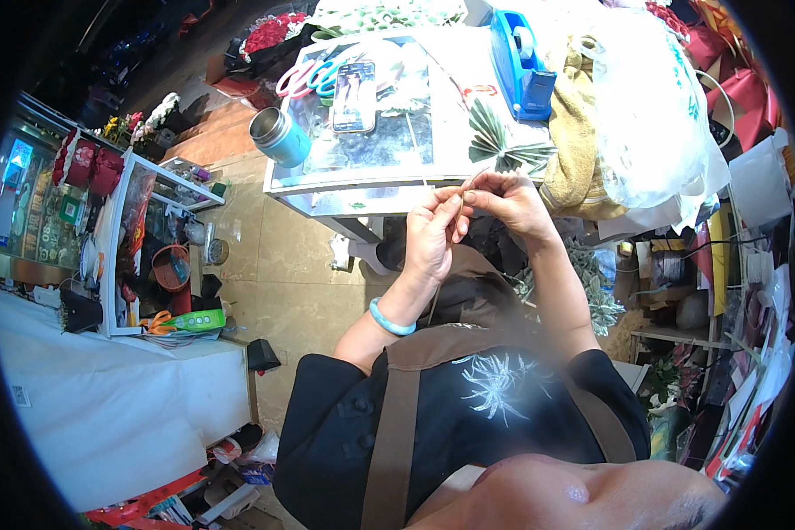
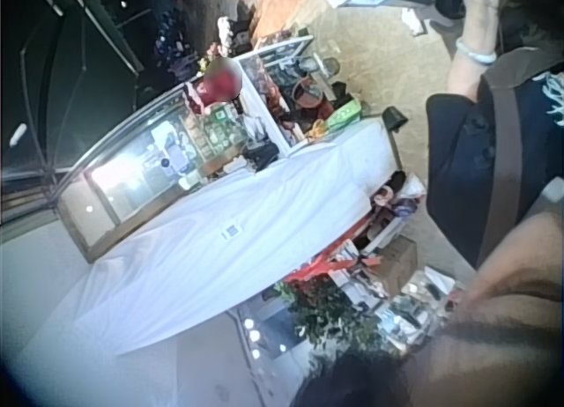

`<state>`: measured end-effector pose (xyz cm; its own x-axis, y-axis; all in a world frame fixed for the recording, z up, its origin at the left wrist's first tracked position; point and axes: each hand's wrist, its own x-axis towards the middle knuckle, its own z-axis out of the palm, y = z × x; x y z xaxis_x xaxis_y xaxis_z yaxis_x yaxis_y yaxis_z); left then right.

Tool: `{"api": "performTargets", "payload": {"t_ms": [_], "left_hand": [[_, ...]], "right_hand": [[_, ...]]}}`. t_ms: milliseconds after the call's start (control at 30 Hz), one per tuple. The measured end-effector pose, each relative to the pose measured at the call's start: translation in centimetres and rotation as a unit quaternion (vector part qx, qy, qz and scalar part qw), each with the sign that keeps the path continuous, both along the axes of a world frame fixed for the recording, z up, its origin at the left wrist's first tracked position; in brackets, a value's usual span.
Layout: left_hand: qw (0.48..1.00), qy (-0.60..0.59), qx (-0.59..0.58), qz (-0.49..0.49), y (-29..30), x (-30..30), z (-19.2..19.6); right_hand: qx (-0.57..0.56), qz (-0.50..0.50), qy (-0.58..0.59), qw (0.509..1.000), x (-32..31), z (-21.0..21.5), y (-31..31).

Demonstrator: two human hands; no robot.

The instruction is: The person assembles small fan-shaped artificial foliage pieces by hand. They pick up each piece, wrap a thin wire around its base to secure it, and place the finished unit into a nearby container. The process repeats for several identical units.

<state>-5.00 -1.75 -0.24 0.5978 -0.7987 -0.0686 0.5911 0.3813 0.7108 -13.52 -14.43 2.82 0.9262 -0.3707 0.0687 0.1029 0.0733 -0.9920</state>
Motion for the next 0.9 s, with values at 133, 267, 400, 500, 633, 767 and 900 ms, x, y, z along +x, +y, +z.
{"api": "performTargets", "payload": {"t_ms": [133,267,400,500,633,767,900], "left_hand": [[0.996,-0.066,0.009,0.059,-0.4,-0.6,-0.1],[0.988,-0.138,0.032,0.066,-0.4,-1.0,-0.1],[0.987,-0.151,0.040,0.047,-0.3,-0.9,-0.1],[0.985,-0.161,0.029,0.044,-0.4,-0.9,0.1],[0.990,-0.138,0.001,0.006,-0.1,-0.6,0.4],[0.990,-0.127,-0.014,-0.055,0.2,-0.4,0.6],[0.989,-0.119,-0.011,-0.086,0.2,-0.4,0.6]], "right_hand": [[0.038,0.024,-0.025,0.999,0.3,0.1,0.0],[0.004,-0.005,-0.011,1.000,0.2,0.0,-0.2],[-0.013,-0.009,-0.011,1.000,-0.1,-0.4,-0.3],[0.018,0.000,-0.041,0.999,-0.2,-0.6,-0.4],[0.047,0.040,-0.040,0.997,-0.5,-0.2,-0.7],[0.043,0.055,-0.014,0.997,-1.5,0.6,-0.9],[0.001,0.035,-0.014,0.999,-1.6,0.6,-0.9]]}}
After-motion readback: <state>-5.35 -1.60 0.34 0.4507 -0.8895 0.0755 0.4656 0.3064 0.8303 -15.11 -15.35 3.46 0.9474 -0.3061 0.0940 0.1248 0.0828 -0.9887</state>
